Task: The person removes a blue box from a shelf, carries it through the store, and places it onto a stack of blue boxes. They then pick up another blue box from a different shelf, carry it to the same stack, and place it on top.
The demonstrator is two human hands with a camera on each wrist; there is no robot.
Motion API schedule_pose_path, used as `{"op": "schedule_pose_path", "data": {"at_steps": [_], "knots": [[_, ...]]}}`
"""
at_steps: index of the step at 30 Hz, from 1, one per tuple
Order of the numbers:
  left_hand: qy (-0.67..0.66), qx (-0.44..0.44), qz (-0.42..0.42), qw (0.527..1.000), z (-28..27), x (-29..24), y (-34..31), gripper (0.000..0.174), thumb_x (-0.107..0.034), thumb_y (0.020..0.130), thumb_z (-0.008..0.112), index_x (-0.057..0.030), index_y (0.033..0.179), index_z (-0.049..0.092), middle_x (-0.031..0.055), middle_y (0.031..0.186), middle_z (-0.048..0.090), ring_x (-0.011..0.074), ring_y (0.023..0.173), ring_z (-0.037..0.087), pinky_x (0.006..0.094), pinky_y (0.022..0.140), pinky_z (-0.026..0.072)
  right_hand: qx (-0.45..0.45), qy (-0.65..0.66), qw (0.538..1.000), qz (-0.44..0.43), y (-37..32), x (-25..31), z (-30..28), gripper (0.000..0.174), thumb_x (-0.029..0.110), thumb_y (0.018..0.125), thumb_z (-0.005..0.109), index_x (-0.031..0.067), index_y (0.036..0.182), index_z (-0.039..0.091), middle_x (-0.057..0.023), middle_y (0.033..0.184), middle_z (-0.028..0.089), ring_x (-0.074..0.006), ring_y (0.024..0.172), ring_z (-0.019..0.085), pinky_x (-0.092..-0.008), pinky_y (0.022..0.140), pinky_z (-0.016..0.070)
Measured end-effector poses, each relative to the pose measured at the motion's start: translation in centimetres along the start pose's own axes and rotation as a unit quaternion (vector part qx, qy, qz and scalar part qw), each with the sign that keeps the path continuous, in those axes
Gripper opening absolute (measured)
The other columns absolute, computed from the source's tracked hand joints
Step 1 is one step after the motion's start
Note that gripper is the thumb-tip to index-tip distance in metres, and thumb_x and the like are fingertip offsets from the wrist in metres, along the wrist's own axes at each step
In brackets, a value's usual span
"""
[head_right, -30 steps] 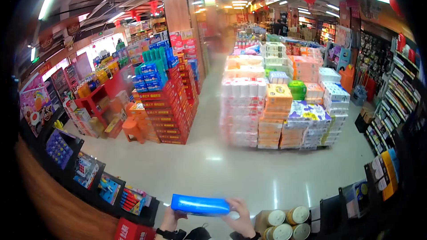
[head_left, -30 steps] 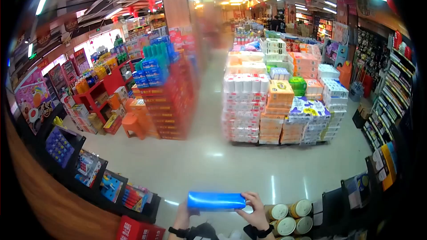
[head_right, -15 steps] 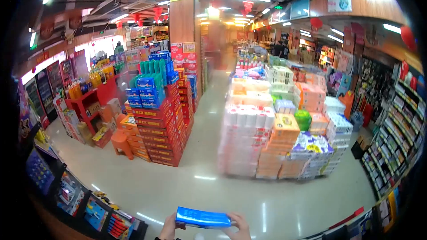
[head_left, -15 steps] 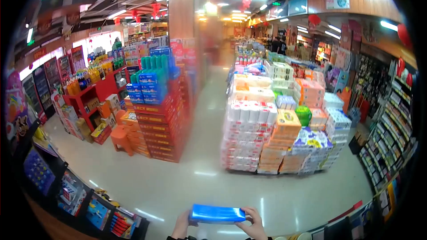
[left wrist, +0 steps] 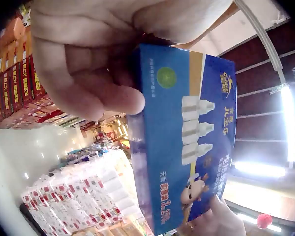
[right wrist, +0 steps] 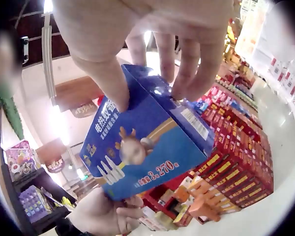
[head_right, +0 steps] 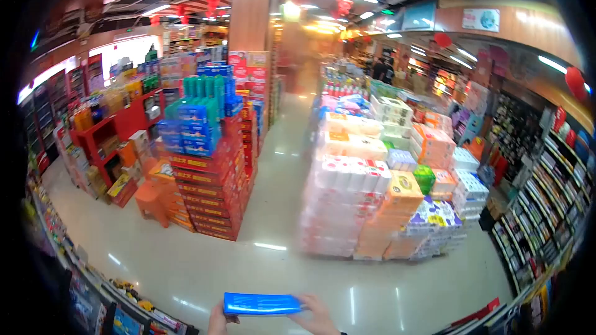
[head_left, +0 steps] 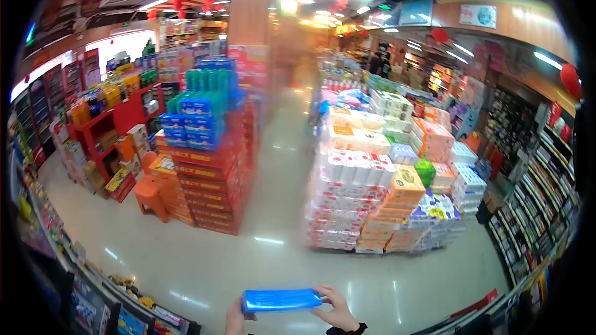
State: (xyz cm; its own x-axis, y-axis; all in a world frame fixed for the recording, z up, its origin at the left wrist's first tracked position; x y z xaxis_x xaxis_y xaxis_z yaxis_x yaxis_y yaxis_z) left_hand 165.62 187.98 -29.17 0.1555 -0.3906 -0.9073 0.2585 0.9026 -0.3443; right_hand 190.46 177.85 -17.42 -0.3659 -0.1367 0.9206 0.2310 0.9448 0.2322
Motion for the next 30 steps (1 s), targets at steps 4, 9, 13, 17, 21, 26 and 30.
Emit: {"op": "schedule_pose_path", "data": {"at_steps": [4, 9, 13, 17, 21, 26, 30], "knots": [[0.006, -0.004, 0.011, 1.0, -0.5, -3.2, 0.4, 0.034, -0.03, 0.101, 0.041, -0.0063, 0.113, 0.062, 0.0007, 0.082, 0.06, 0.0106, 0.069, 0.053, 0.0253, 0.059, 0.0453, 0.011, 0.033, 0.999, 0.002, 2.7, -0.9, 1.7, 0.055, 0.007, 0.074, 0.08, 0.0079, 0.125, 0.058, -0.0097, 0.125, 0.052, -0.0186, 0.109, 0.057, -0.0304, 0.085, 0.0527], [-0.013, -0.005, 0.017, 1.0, -1.4, -2.5, 4.6, 0.032, -0.031, 0.099, 0.043, -0.0072, 0.11, 0.062, 0.001, 0.086, 0.061, 0.0096, 0.07, 0.052, 0.0252, 0.056, 0.0415, 0.03, 0.016, 0.999, 0.014, 6.5, -3.2, 3.0, 0.054, 0.012, 0.078, 0.078, 0.0084, 0.127, 0.058, -0.0093, 0.125, 0.054, -0.0209, 0.108, 0.058, -0.0323, 0.087, 0.0519], [0.024, 0.008, 0.033, 0.999, -0.1, -5.9, 7.7, 0.031, -0.032, 0.098, 0.046, -0.0081, 0.11, 0.062, 0.0008, 0.088, 0.061, 0.0096, 0.071, 0.053, 0.0255, 0.056, 0.0414, 0.05, 0.033, 0.998, 0.009, 11.2, -4.6, 3.7, 0.055, 0.013, 0.078, 0.077, 0.0081, 0.129, 0.057, -0.01, 0.124, 0.057, -0.0212, 0.109, 0.058, -0.0328, 0.087, 0.0515], [0.021, -0.029, 0.012, 0.999, -1.2, -6.0, 13.3, 0.032, -0.035, 0.099, 0.046, -0.0095, 0.11, 0.062, 0.0007, 0.088, 0.06, 0.0105, 0.072, 0.052, 0.0266, 0.058, 0.0414, 0.043, 0.056, 0.997, -0.032, 17.2, -6.2, 3.8, 0.053, 0.011, 0.078, 0.076, 0.0097, 0.128, 0.056, -0.0085, 0.118, 0.057, -0.0191, 0.097, 0.06, -0.0307, 0.085, 0.0506], [0.034, -0.074, 0.005, 0.997, -1.3, -9.5, 19.0, 0.037, -0.04, 0.1, 0.046, -0.0083, 0.107, 0.063, 0.0004, 0.086, 0.058, 0.0131, 0.073, 0.051, 0.0306, 0.063, 0.0425, 0.083, 0.045, 0.995, -0.038, 25.1, -8.5, 4.9, 0.057, 0.012, 0.079, 0.075, 0.0116, 0.131, 0.053, -0.006, 0.119, 0.056, -0.0179, 0.099, 0.057, -0.032, 0.087, 0.0484], [0.192, -0.059, 0.053, 0.978, 0.9, -15.9, 25.3, 0.031, -0.03, 0.098, 0.046, -0.0026, 0.101, 0.061, 0.0041, 0.079, 0.059, 0.0161, 0.073, 0.052, 0.0344, 0.065, 0.0443, 0.08, 0.0, 0.99, -0.117, 35.9, -8.4, 3.9, 0.057, 0.014, 0.079, 0.076, 0.0126, 0.131, 0.053, -0.0039, 0.12, 0.056, -0.016, 0.1, 0.056, -0.0314, 0.085, 0.0482], [0.17, -0.097, 0.092, 0.976, 4.4, -21.8, 28.7, 0.023, -0.022, 0.095, 0.048, -0.0027, 0.09, 0.06, 0.007, 0.072, 0.058, 0.018, 0.067, 0.054, 0.0355, 0.062, 0.0445, 0.076, 0.087, 0.987, -0.111, 41.2, -9.6, 3.1, 0.057, 0.015, 0.078, 0.077, 0.0123, 0.131, 0.053, -0.0042, 0.12, 0.055, -0.016, 0.099, 0.056, -0.0318, 0.086, 0.0484]]}}
Point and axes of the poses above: each hand's wrist, its own y-axis towards the middle knuckle, its own z-axis out of the palm, x = y × z, the point moved 10 cm from there along y, towards the middle knuckle
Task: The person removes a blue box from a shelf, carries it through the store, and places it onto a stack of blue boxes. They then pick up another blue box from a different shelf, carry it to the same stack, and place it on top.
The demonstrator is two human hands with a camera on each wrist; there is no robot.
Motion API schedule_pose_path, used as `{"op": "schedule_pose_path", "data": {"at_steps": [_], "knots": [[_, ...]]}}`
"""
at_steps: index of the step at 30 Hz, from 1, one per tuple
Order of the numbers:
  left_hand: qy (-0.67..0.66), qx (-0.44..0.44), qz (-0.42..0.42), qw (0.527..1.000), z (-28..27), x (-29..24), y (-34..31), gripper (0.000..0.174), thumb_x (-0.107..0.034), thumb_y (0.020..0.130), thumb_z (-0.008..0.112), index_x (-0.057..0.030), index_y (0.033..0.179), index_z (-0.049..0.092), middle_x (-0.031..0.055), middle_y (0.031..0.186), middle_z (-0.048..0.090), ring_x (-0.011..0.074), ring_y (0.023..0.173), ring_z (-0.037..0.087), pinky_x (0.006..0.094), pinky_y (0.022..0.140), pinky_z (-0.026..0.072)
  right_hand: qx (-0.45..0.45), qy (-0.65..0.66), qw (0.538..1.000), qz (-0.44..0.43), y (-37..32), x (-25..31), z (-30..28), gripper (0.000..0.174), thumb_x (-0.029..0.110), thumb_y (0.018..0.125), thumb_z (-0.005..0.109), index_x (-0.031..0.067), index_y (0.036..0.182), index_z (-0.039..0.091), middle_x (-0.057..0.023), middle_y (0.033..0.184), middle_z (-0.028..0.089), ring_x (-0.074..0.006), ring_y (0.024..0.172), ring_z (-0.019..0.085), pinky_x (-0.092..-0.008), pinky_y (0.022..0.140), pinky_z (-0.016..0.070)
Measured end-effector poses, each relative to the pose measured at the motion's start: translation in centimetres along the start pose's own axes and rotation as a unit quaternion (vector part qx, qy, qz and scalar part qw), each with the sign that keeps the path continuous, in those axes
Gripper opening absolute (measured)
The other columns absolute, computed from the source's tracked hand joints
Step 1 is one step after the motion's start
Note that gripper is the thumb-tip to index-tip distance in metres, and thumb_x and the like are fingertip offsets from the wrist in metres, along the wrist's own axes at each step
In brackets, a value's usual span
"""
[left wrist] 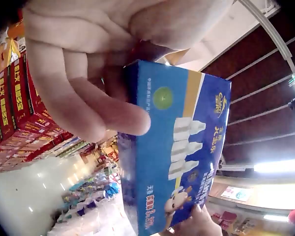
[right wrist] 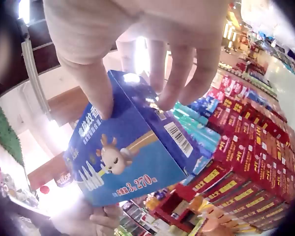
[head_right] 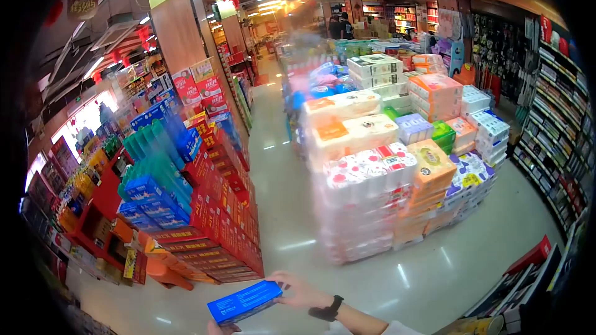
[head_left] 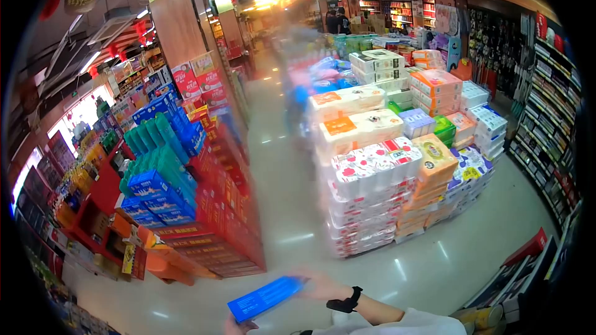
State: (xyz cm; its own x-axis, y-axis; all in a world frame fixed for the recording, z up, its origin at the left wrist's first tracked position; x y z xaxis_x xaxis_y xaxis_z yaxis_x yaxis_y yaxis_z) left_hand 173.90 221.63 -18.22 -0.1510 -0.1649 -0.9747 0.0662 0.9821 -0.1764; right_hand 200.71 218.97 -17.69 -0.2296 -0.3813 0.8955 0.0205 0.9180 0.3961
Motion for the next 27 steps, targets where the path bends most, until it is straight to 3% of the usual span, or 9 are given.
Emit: {"op": "schedule_pose_path", "data": {"at_steps": [5, 9, 12, 15, 18, 21, 24, 27], "knots": [[-0.05, 0.037, -0.04, 0.997, 2.7, -0.1, 6.4, 0.02, -0.019, 0.092, 0.05, -0.0019, 0.095, 0.06, 0.0061, 0.069, 0.057, 0.0185, 0.064, 0.054, 0.0356, 0.058, 0.0444, -0.05, 0.047, 0.995, 0.069, 1.5, -3.7, -2.3, 0.057, 0.015, 0.077, 0.078, 0.0099, 0.129, 0.055, -0.0067, 0.122, 0.055, -0.0178, 0.101, 0.057, -0.0322, 0.086, 0.0497], [-0.002, 0.136, 0.013, 0.991, 5.9, -1.6, 12.0, 0.022, -0.016, 0.09, 0.052, -0.0003, 0.102, 0.061, 0.0065, 0.069, 0.057, 0.0181, 0.064, 0.053, 0.0352, 0.059, 0.045, -0.113, 0.045, 0.986, 0.111, 3.0, -7.1, -4.2, 0.062, 0.011, 0.075, 0.081, 0.009, 0.131, 0.054, -0.0058, 0.122, 0.055, -0.0159, 0.104, 0.057, -0.0311, 0.087, 0.0501], [0.02, 0.202, 0.042, 0.978, 7.6, 0.4, 17.4, 0.027, -0.018, 0.093, 0.049, -0.0002, 0.11, 0.06, 0.007, 0.075, 0.06, 0.0179, 0.065, 0.053, 0.0336, 0.059, 0.0457, -0.159, 0.003, 0.982, 0.1, 5.1, -8.4, -5.9, 0.06, 0.016, 0.075, 0.081, 0.0094, 0.13, 0.056, -0.0073, 0.12, 0.06, -0.0179, 0.102, 0.06, -0.0319, 0.086, 0.0501], [0.018, 0.257, 0.003, 0.966, 9.5, 9.4, 27.2, 0.033, -0.024, 0.098, 0.044, -0.0009, 0.117, 0.058, 0.0071, 0.083, 0.061, 0.0177, 0.067, 0.054, 0.0324, 0.059, 0.0464, -0.182, -0.004, 0.978, 0.103, 8.6, -7.3, -7.0, 0.061, 0.015, 0.076, 0.08, 0.0081, 0.13, 0.055, -0.0073, 0.119, 0.06, -0.0174, 0.104, 0.059, -0.0321, 0.088, 0.0494], [-0.039, 0.256, 0.026, 0.966, 10.5, 0.1, 27.6, 0.039, -0.031, 0.101, 0.04, -0.0019, 0.122, 0.056, 0.0066, 0.09, 0.061, 0.0172, 0.07, 0.055, 0.0309, 0.06, 0.0471, -0.177, -0.008, 0.977, 0.117, 12.2, -8.8, -6.9, 0.061, 0.014, 0.076, 0.08, 0.0071, 0.131, 0.054, -0.0074, 0.119, 0.06, -0.0167, 0.106, 0.059, -0.0325, 0.09, 0.0491], [-0.132, 0.262, -0.084, 0.952, 10.2, -0.2, 29.8, 0.042, -0.035, 0.101, 0.04, -0.003, 0.125, 0.056, 0.0065, 0.092, 0.062, 0.0171, 0.071, 0.056, 0.0294, 0.058, 0.047, -0.185, 0.001, 0.975, 0.125, 15.4, -10.0, -6.1, 0.06, 0.013, 0.077, 0.079, 0.0065, 0.131, 0.053, -0.0078, 0.12, 0.059, -0.0165, 0.107, 0.058, -0.0329, 0.092, 0.0488], [-0.184, 0.289, -0.102, 0.934, 9.9, -1.8, 32.0, 0.049, -0.042, 0.101, 0.039, -0.0045, 0.126, 0.056, 0.0057, 0.1, 0.063, 0.0175, 0.081, 0.058, 0.0329, 0.068, 0.0482, -0.193, -0.008, 0.973, 0.127, 18.1, -10.2, -4.9, 0.06, 0.012, 0.077, 0.079, 0.0056, 0.131, 0.053, -0.0083, 0.123, 0.057, -0.0164, 0.109, 0.057, -0.033, 0.092, 0.0487], [-0.259, 0.299, -0.056, 0.917, 10.4, -3.4, 34.8, 0.052, -0.041, 0.102, 0.032, 0.0024, 0.116, 0.058, 0.0129, 0.095, 0.068, 0.0243, 0.073, 0.067, 0.0328, 0.059, 0.0524, -0.209, -0.028, 0.97, 0.122, 19.0, -11.7, -4.5, 0.062, 0.009, 0.077, 0.078, 0.0047, 0.132, 0.051, -0.0091, 0.126, 0.055, -0.0169, 0.112, 0.056, -0.0333, 0.095, 0.048]]}}
Point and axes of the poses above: each hand's wrist, its own y-axis towards the middle knuckle, its own z-axis out of the palm, x = y × z, the point moved 10 cm from there along y, towards the middle knuckle
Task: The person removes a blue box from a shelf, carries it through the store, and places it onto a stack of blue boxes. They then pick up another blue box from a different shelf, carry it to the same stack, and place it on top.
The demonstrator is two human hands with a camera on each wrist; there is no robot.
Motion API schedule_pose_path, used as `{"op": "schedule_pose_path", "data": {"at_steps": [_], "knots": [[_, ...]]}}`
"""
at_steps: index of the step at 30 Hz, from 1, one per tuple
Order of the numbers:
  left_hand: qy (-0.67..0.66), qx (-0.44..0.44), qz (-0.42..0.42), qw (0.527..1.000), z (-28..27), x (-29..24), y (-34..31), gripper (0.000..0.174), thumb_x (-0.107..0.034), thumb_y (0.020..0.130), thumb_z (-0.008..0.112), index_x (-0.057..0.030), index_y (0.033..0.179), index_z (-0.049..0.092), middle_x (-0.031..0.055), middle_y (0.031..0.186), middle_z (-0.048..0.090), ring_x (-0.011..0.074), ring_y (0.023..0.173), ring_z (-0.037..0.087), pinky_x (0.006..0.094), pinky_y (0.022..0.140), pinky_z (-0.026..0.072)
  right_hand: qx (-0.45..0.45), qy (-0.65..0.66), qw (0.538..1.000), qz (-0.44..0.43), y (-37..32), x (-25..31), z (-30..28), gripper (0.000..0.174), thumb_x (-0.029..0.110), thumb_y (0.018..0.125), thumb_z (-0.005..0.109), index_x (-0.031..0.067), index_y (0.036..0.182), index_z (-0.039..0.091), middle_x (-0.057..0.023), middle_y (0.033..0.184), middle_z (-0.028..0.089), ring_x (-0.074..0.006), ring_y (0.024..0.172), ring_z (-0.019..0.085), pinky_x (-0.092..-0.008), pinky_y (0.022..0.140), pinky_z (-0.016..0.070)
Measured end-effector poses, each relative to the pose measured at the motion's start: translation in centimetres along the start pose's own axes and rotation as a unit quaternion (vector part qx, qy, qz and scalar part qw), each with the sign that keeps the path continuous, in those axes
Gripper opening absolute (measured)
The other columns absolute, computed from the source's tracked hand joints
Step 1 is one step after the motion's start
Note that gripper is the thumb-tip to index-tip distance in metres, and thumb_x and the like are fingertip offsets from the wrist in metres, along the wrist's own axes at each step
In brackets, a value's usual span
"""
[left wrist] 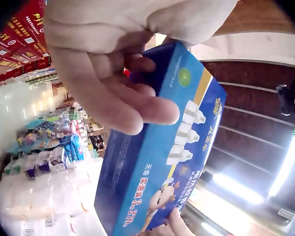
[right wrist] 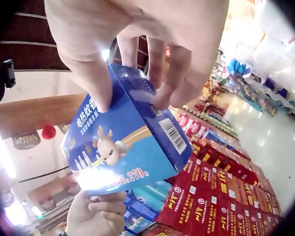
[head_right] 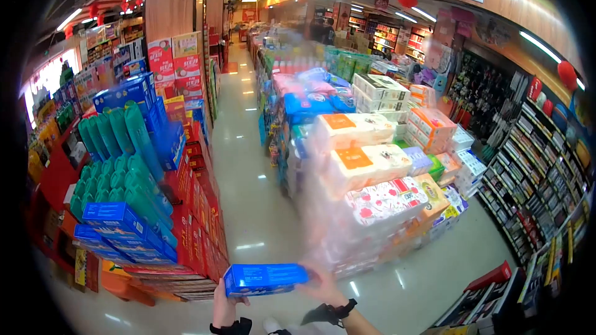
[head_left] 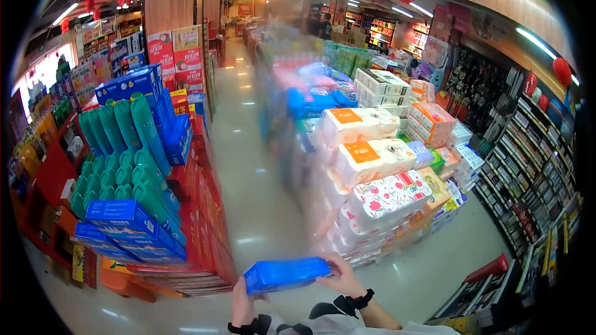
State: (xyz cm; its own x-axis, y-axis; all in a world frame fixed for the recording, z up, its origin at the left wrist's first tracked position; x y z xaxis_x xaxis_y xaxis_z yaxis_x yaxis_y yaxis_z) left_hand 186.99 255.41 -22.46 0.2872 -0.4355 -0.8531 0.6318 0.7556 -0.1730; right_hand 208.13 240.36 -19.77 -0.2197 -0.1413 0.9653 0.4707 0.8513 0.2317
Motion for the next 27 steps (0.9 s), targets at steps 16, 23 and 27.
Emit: {"op": "schedule_pose_path", "data": {"at_steps": [16, 23, 27], "knots": [[0.006, -0.057, -0.044, 0.997, -0.9, 1.0, 15.9, 0.055, -0.043, 0.103, 0.027, 0.0007, 0.125, 0.051, 0.0117, 0.099, 0.067, 0.0219, 0.078, 0.065, 0.0344, 0.061, 0.0525, 0.0, 0.025, 0.999, 0.037, 15.1, -8.3, -2.1, 0.061, 0.002, 0.074, 0.078, 0.0037, 0.128, 0.051, -0.0083, 0.125, 0.052, -0.0199, 0.115, 0.055, -0.0341, 0.096, 0.0482], [0.061, -0.054, -0.009, 0.997, 2.1, -3.8, 25.6, 0.042, -0.025, 0.103, 0.028, 0.0004, 0.128, 0.051, 0.0111, 0.103, 0.065, 0.0197, 0.085, 0.064, 0.0306, 0.069, 0.0513, -0.009, 0.075, 0.997, -0.023, 26.2, -6.9, -4.5, 0.059, 0.003, 0.072, 0.079, 0.0036, 0.125, 0.053, -0.0078, 0.12, 0.053, -0.0198, 0.113, 0.055, -0.0328, 0.096, 0.0468], [0.06, -0.054, 0.023, 0.996, 4.6, -5.0, 29.3, 0.035, -0.004, 0.095, 0.034, 0.0005, 0.125, 0.052, 0.0103, 0.099, 0.064, 0.0181, 0.083, 0.062, 0.0297, 0.068, 0.0511, -0.012, 0.072, 0.997, -0.04, 29.7, -8.2, -6.3, 0.06, 0.003, 0.072, 0.08, 0.0037, 0.125, 0.053, -0.0073, 0.119, 0.053, -0.0187, 0.112, 0.055, -0.0321, 0.095, 0.0465]]}}
Point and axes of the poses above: each hand's wrist, its own y-axis towards the middle knuckle, its own z-axis out of the palm, x = y × z, the point moved 10 cm from there along y, towards the middle knuckle
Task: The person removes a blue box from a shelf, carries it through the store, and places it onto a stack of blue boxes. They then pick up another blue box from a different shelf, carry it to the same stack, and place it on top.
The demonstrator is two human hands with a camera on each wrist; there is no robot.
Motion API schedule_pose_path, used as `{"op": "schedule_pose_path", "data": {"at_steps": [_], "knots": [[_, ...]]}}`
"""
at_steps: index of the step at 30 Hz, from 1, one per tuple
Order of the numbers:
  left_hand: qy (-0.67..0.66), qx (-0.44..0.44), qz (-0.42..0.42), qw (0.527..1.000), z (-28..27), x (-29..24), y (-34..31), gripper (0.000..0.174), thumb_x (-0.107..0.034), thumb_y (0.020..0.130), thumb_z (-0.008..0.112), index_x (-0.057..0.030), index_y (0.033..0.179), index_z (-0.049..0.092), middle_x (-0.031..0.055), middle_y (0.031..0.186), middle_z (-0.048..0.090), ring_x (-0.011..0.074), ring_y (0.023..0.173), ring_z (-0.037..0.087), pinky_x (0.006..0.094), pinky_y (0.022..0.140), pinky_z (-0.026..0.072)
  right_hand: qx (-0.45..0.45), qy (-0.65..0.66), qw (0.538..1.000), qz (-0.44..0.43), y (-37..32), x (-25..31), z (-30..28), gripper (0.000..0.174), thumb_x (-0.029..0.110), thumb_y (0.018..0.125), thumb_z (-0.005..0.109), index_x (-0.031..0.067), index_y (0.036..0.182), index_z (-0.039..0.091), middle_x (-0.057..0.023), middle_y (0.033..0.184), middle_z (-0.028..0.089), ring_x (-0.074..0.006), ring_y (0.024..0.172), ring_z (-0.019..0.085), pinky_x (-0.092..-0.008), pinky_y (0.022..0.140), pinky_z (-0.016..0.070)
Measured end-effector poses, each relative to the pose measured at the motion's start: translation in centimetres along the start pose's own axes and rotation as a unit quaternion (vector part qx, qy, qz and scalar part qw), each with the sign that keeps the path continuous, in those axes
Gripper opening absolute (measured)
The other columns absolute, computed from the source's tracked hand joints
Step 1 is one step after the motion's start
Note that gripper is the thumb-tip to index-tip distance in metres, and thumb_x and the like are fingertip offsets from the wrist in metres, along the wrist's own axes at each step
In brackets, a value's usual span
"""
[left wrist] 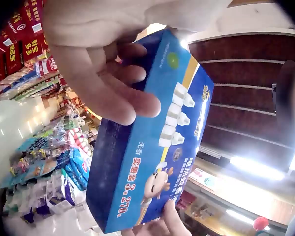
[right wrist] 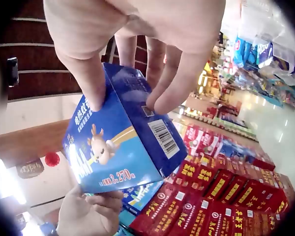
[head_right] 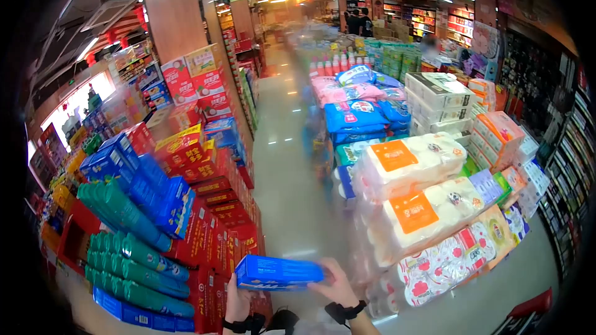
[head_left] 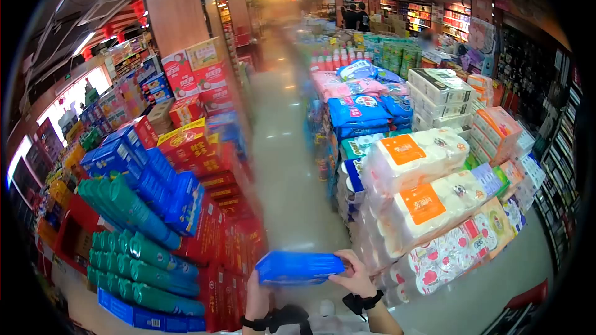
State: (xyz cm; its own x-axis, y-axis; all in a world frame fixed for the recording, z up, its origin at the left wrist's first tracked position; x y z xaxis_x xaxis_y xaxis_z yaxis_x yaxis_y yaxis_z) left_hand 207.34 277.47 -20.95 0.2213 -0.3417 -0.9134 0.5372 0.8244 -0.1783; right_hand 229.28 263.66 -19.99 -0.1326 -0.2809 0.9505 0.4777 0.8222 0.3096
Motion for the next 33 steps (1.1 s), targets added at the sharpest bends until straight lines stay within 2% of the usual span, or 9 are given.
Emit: {"op": "schedule_pose_path", "data": {"at_steps": [4, 7, 8, 11, 14, 19, 26, 32, 33], "knots": [[-0.01, 0.037, 0.027, 0.999, 3.0, -0.7, 3.1, 0.035, -0.014, 0.097, 0.039, -0.0008, 0.128, 0.05, 0.0106, 0.102, 0.064, 0.0195, 0.085, 0.062, 0.0316, 0.067, 0.0517, -0.003, 0.037, 0.999, 0.032, 2.5, -1.0, -1.9, 0.062, 0.0, 0.07, 0.079, 0.0016, 0.126, 0.051, -0.0076, 0.12, 0.051, -0.0184, 0.114, 0.052, -0.0317, 0.097, 0.0434], [-0.098, 0.072, 0.016, 0.992, 5.0, -0.8, 5.7, 0.044, -0.033, 0.099, 0.042, -0.0024, 0.131, 0.047, 0.0117, 0.104, 0.065, 0.022, 0.086, 0.062, 0.034, 0.066, 0.0516, -0.007, 0.06, 0.998, 0.029, 4.6, -2.8, -2.8, 0.063, -0.003, 0.073, 0.077, 0.002, 0.129, 0.048, -0.0075, 0.122, 0.053, -0.0186, 0.115, 0.054, -0.0329, 0.096, 0.0461], [-0.051, 0.062, 0.034, 0.996, 6.0, -2.3, 6.3, 0.055, -0.046, 0.098, 0.041, -0.0035, 0.133, 0.045, 0.0126, 0.108, 0.064, 0.0238, 0.087, 0.062, 0.0356, 0.065, 0.051, -0.014, 0.072, 0.997, 0.027, 5.4, -2.9, -3.0, 0.062, -0.004, 0.073, 0.076, 0.0019, 0.129, 0.048, -0.0077, 0.122, 0.054, -0.0186, 0.116, 0.054, -0.033, 0.097, 0.0461], [-0.067, 0.105, 0.018, 0.992, 6.3, -1.8, 9.8, 0.052, -0.043, 0.099, 0.041, -0.0039, 0.133, 0.045, 0.0124, 0.111, 0.063, 0.0235, 0.089, 0.062, 0.0359, 0.065, 0.0507, -0.026, 0.089, 0.995, 0.034, 8.2, -4.1, -3.3, 0.061, -0.007, 0.074, 0.074, 0.0017, 0.129, 0.048, -0.0085, 0.123, 0.053, -0.0186, 0.117, 0.053, -0.0333, 0.097, 0.0457], [-0.072, 0.034, 0.032, 0.996, 5.9, -2.2, 13.3, 0.053, -0.047, 0.1, 0.034, -0.0018, 0.125, 0.049, 0.0143, 0.103, 0.065, 0.0243, 0.079, 0.062, 0.0362, 0.063, 0.0503, -0.019, 0.092, 0.994, 0.061, 11.2, -5.2, -3.3, 0.063, -0.007, 0.073, 0.074, 0.002, 0.13, 0.047, -0.0078, 0.123, 0.05, -0.0186, 0.118, 0.051, -0.0332, 0.099, 0.0445], [-0.114, 0.034, 0.016, 0.993, 5.0, -0.3, 21.7, 0.053, -0.047, 0.1, 0.034, -0.0029, 0.125, 0.049, 0.0137, 0.103, 0.065, 0.0241, 0.079, 0.061, 0.0366, 0.063, 0.0502, -0.038, 0.053, 0.997, 0.043, 17.3, -5.4, -4.4, 0.064, -0.007, 0.073, 0.074, 0.0022, 0.13, 0.046, -0.0077, 0.125, 0.047, -0.0193, 0.12, 0.049, -0.0335, 0.099, 0.0444], [-0.133, 0.054, -0.008, 0.99, 5.3, -3.6, 29.8, 0.05, -0.046, 0.101, 0.032, -0.0036, 0.118, 0.051, 0.013, 0.095, 0.066, 0.0242, 0.072, 0.061, 0.0367, 0.063, 0.0502, -0.012, 0.03, 0.999, 0.032, 27.7, -7.0, -3.7, 0.064, -0.008, 0.074, 0.073, 0.0023, 0.131, 0.046, -0.0079, 0.127, 0.046, -0.0198, 0.12, 0.049, -0.0337, 0.101, 0.043], [-0.125, -0.032, 0.061, 0.99, 0.0, -5.5, 35.0, 0.054, -0.05, 0.1, 0.031, -0.0049, 0.118, 0.054, 0.0106, 0.094, 0.066, 0.0226, 0.073, 0.061, 0.0361, 0.059, 0.049, 0.045, 0.016, 0.999, 0.023, 34.1, -11.2, 0.9, 0.063, -0.006, 0.074, 0.074, 0.0027, 0.13, 0.048, -0.0079, 0.125, 0.047, -0.0194, 0.119, 0.049, -0.0339, 0.1, 0.0435], [-0.138, -0.053, 0.049, 0.988, -0.5, -5.7, 35.4, 0.053, -0.049, 0.1, 0.033, -0.0052, 0.121, 0.054, 0.0088, 0.101, 0.065, 0.0213, 0.081, 0.059, 0.0369, 0.068, 0.0475, 0.061, 0.019, 0.998, 0.024, 35.1, -11.6, 1.7, 0.064, -0.008, 0.074, 0.074, 0.0027, 0.131, 0.047, -0.0081, 0.127, 0.045, -0.0193, 0.121, 0.048, -0.0344, 0.101, 0.0427]]}}
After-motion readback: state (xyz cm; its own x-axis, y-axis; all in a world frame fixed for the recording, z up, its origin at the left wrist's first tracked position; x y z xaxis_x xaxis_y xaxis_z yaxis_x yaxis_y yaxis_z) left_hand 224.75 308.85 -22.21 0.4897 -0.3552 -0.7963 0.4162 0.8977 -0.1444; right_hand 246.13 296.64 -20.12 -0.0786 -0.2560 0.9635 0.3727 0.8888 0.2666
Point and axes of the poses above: each hand's wrist, its own y-axis towards the middle knuckle, its own z-axis out of the palm, x = y × z, the point moved 10 cm from there along y, towards the middle knuckle
